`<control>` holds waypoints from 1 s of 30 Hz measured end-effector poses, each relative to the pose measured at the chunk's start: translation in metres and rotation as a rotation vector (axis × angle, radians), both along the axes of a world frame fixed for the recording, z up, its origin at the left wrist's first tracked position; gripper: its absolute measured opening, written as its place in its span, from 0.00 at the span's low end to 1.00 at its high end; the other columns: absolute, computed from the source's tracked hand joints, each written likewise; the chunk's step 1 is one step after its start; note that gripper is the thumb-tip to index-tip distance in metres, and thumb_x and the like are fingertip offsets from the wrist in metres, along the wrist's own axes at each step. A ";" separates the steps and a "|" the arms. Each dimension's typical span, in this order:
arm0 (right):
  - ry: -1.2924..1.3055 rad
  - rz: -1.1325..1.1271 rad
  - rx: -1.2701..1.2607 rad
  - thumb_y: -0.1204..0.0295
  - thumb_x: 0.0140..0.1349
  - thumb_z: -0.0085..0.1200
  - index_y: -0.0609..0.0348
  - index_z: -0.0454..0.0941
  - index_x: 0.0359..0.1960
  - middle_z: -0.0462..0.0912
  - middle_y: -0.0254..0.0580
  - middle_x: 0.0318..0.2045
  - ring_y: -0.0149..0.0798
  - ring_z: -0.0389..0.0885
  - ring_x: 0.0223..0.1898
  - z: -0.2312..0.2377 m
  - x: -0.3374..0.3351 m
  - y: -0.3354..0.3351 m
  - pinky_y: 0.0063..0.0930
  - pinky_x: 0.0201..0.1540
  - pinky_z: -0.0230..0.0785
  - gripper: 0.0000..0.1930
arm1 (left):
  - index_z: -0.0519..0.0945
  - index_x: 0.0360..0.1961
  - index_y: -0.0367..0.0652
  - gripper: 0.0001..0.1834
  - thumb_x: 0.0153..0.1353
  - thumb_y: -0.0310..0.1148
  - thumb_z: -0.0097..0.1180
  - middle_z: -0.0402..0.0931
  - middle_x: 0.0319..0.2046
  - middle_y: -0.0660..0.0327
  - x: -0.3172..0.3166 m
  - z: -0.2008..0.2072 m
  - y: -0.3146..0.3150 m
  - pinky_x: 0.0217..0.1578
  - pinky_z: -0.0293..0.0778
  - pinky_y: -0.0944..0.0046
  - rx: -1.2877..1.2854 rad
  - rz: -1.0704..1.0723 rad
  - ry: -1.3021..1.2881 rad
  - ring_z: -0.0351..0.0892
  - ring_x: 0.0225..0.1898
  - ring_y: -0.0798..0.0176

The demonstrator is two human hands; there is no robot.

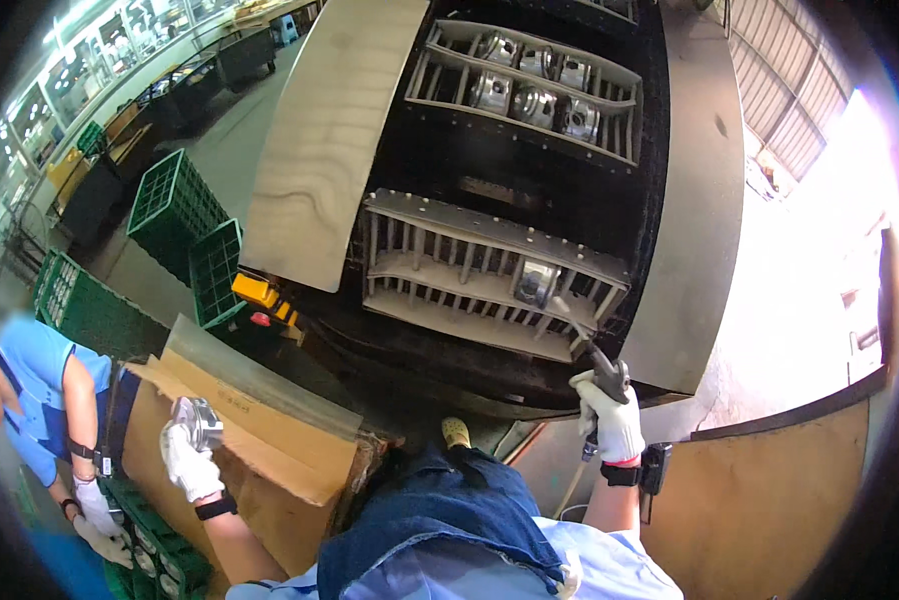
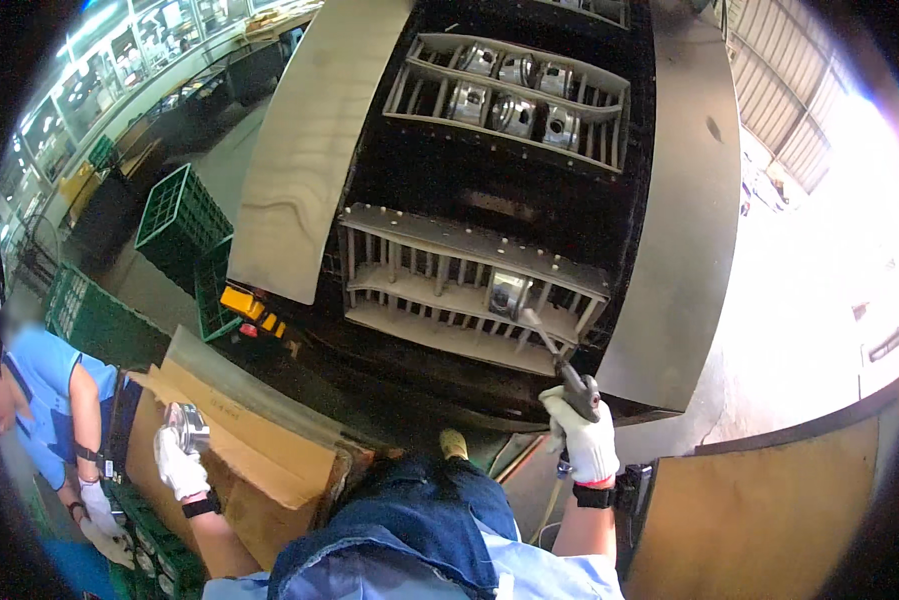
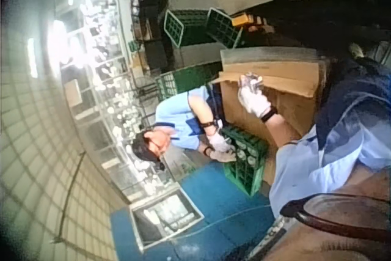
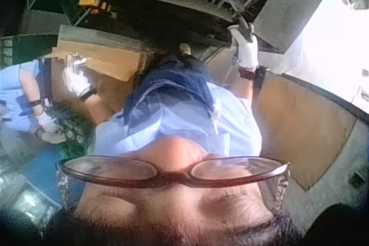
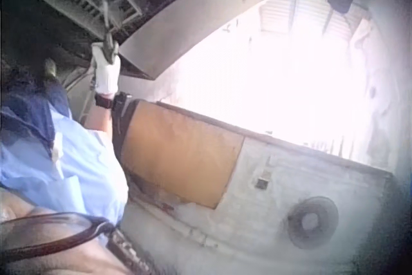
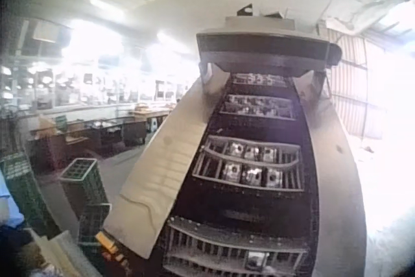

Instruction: Cleaning metal pistons with an air pressure gun and loading them into a basket inside a machine.

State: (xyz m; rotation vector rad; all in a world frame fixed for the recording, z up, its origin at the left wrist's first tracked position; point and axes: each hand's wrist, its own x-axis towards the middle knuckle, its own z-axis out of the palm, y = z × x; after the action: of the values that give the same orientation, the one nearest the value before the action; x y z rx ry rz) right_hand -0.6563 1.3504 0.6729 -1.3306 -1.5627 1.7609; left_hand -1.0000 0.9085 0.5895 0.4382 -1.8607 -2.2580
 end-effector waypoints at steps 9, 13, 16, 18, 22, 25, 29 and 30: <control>0.049 -0.001 -0.007 0.72 0.62 0.57 0.62 0.80 0.38 0.70 0.30 0.15 0.26 0.66 0.11 -0.025 -0.010 0.019 0.22 0.15 0.62 0.07 | 0.81 0.39 0.51 0.18 0.62 0.53 0.53 0.76 0.24 0.67 0.001 -0.001 0.022 0.13 0.62 0.72 0.672 0.129 -0.245 0.65 0.14 0.68; 0.016 -0.003 -0.047 0.72 0.62 0.57 0.62 0.79 0.40 0.71 0.31 0.16 0.27 0.68 0.11 -0.025 -0.017 0.028 0.23 0.15 0.64 0.07 | 0.80 0.43 0.49 0.15 0.62 0.46 0.57 0.79 0.32 0.63 -0.002 -0.018 -0.031 0.15 0.63 0.72 0.894 -0.143 -0.015 0.69 0.18 0.68; 0.082 -0.007 -0.087 0.73 0.62 0.57 0.62 0.80 0.40 0.72 0.32 0.16 0.27 0.68 0.13 -0.039 -0.015 0.029 0.23 0.16 0.63 0.07 | 0.74 0.55 0.39 0.22 0.64 0.40 0.54 0.79 0.47 0.52 -0.016 -0.044 -0.093 0.49 0.76 0.53 -0.350 0.208 -0.060 0.79 0.47 0.57; 0.105 -0.011 -0.098 0.74 0.62 0.58 0.62 0.80 0.40 0.73 0.33 0.17 0.27 0.68 0.14 -0.042 -0.019 0.031 0.23 0.17 0.62 0.07 | 0.72 0.57 0.38 0.24 0.64 0.39 0.54 0.78 0.50 0.49 -0.022 -0.064 -0.124 0.49 0.75 0.51 -0.532 0.163 -0.240 0.79 0.48 0.52; 0.113 -0.024 -0.124 0.75 0.62 0.58 0.62 0.80 0.40 0.73 0.32 0.17 0.27 0.68 0.14 -0.039 -0.019 0.033 0.23 0.18 0.62 0.06 | 0.66 0.66 0.37 0.33 0.63 0.42 0.58 0.69 0.61 0.41 -0.025 -0.020 -0.055 0.60 0.68 0.49 -1.477 0.058 -0.319 0.71 0.61 0.40; 0.096 0.006 -0.124 0.74 0.62 0.58 0.61 0.80 0.40 0.73 0.32 0.17 0.27 0.68 0.14 -0.036 -0.020 0.037 0.23 0.18 0.62 0.07 | 0.62 0.69 0.36 0.38 0.60 0.35 0.64 0.64 0.66 0.42 0.025 0.039 0.144 0.67 0.60 0.49 -0.886 -0.458 0.303 0.63 0.67 0.42; 0.100 -0.024 -0.153 0.75 0.61 0.58 0.60 0.81 0.40 0.73 0.31 0.17 0.27 0.69 0.15 -0.034 -0.017 0.039 0.23 0.18 0.62 0.06 | 0.56 0.71 0.36 0.58 0.45 0.47 0.76 0.60 0.66 0.41 0.091 0.024 0.354 0.65 0.62 0.43 -0.959 -1.084 0.892 0.60 0.66 0.36; 0.106 -0.014 -0.140 0.74 0.61 0.58 0.61 0.81 0.39 0.73 0.31 0.17 0.26 0.68 0.14 -0.035 -0.019 0.037 0.23 0.17 0.62 0.07 | 0.52 0.72 0.33 0.60 0.47 0.51 0.73 0.59 0.66 0.38 0.111 -0.002 0.391 0.67 0.59 0.45 -0.951 -1.185 0.793 0.60 0.67 0.35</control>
State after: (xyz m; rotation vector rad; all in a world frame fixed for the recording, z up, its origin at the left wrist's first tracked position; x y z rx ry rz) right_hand -0.6750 1.3878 0.6378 -1.2849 -1.3928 1.9301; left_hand -0.8895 1.2996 0.5875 -1.7434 -2.5222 -1.0900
